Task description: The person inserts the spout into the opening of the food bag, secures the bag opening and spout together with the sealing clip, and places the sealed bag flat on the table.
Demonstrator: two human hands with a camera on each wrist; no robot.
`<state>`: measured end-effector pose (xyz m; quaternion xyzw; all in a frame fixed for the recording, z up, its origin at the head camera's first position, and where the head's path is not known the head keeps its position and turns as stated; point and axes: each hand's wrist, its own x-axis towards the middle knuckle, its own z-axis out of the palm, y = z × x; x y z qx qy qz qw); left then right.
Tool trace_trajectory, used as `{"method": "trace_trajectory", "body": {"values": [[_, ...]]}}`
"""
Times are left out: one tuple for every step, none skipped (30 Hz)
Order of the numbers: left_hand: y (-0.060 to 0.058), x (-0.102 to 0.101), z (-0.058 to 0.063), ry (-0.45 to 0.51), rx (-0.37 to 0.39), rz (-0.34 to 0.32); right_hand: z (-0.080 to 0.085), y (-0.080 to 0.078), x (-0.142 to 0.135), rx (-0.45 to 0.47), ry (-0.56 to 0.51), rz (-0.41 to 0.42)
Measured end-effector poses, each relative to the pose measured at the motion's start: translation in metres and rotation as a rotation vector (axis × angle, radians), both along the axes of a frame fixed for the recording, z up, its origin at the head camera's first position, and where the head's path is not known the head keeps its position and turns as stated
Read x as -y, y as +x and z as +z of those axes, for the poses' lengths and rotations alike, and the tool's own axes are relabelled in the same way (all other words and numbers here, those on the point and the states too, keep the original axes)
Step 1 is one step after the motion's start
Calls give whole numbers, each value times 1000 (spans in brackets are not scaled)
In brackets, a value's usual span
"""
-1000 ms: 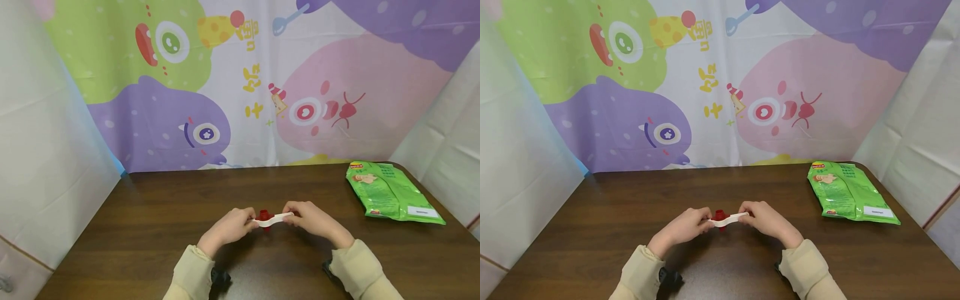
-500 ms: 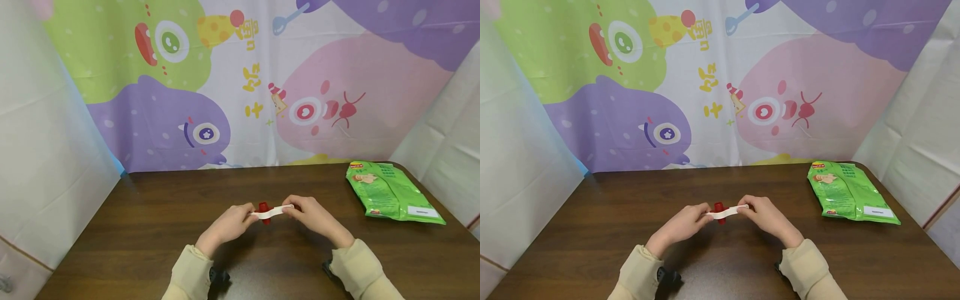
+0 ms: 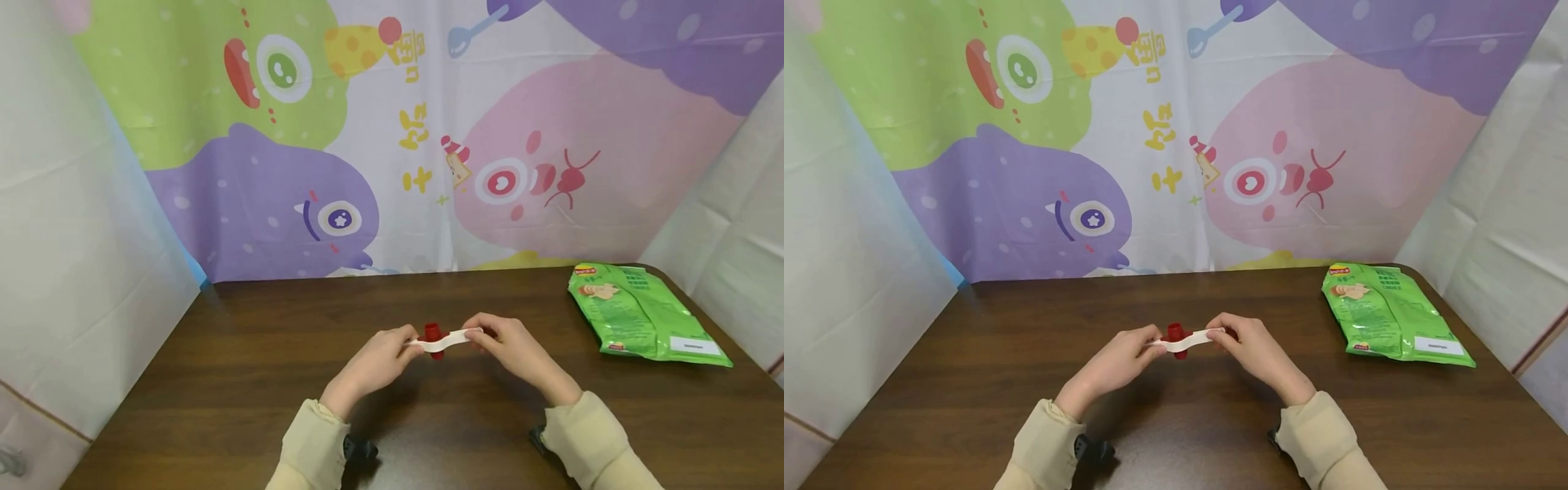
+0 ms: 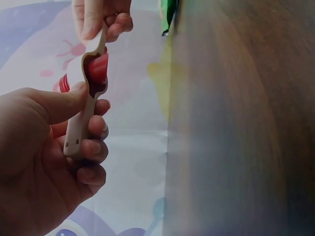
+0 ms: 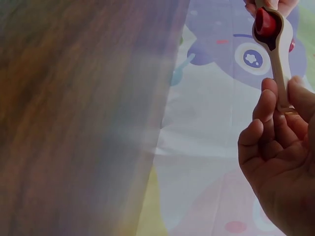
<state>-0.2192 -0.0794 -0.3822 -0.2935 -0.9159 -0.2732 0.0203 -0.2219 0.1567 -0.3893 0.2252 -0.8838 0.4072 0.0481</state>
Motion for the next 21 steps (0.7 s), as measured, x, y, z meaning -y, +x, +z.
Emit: {"method": "trace_trajectory", "body": {"values": [[0,0,0,-1,-7,5,0,1,0,1,0,1],[0,0,1,-2,-13,10,0,1,0,7,0,2],[0,1,1,-1,-20,14,0,1,0,6,-3,6],[0,1,1,0,-28,18,-1,0,-1,8,-5,11],[-1,1,2,3,-37,21,-1,0,-1,11,-9,14],[-1,2,2,5,-45,23,-1,0,-1,10,-9,16],[-1,2,3,10,-52,24,-1,0,-1,14,-12,15],[-1,2,3,13,-61,23,-1,-1,-1,18,-13,16],[-1,3,3,16,-69,21,-1,-1,-1,22,-17,15],[-2,3,3,15,-77,19,0,-1,-2,26,-19,15],[-2,3,3,14,-86,17,0,-1,-2,28,-22,15],[-3,3,3,14,-93,16,0,-1,-2,30,-25,14],[-3,4,3,13,-99,14,1,-1,-2,32,-29,15],[-4,4,3,12,-106,12,1,0,-2,31,-30,19],[-4,5,3,11,-110,10,1,0,-2,29,-32,20],[-5,5,3,11,-114,9,1,0,-3,24,-32,24],[-5,5,3,14,-117,7,1,0,-3,20,-30,27],[-5,6,2,17,-121,6,1,0,-3,14,-27,30],[-5,6,2,18,-128,5,1,0,-3,7,-25,34],[-5,7,2,22,-133,2,1,0,-3,1,-26,39],[-5,7,1,27,-136,0,1,0,-4,-4,-26,42]]}}
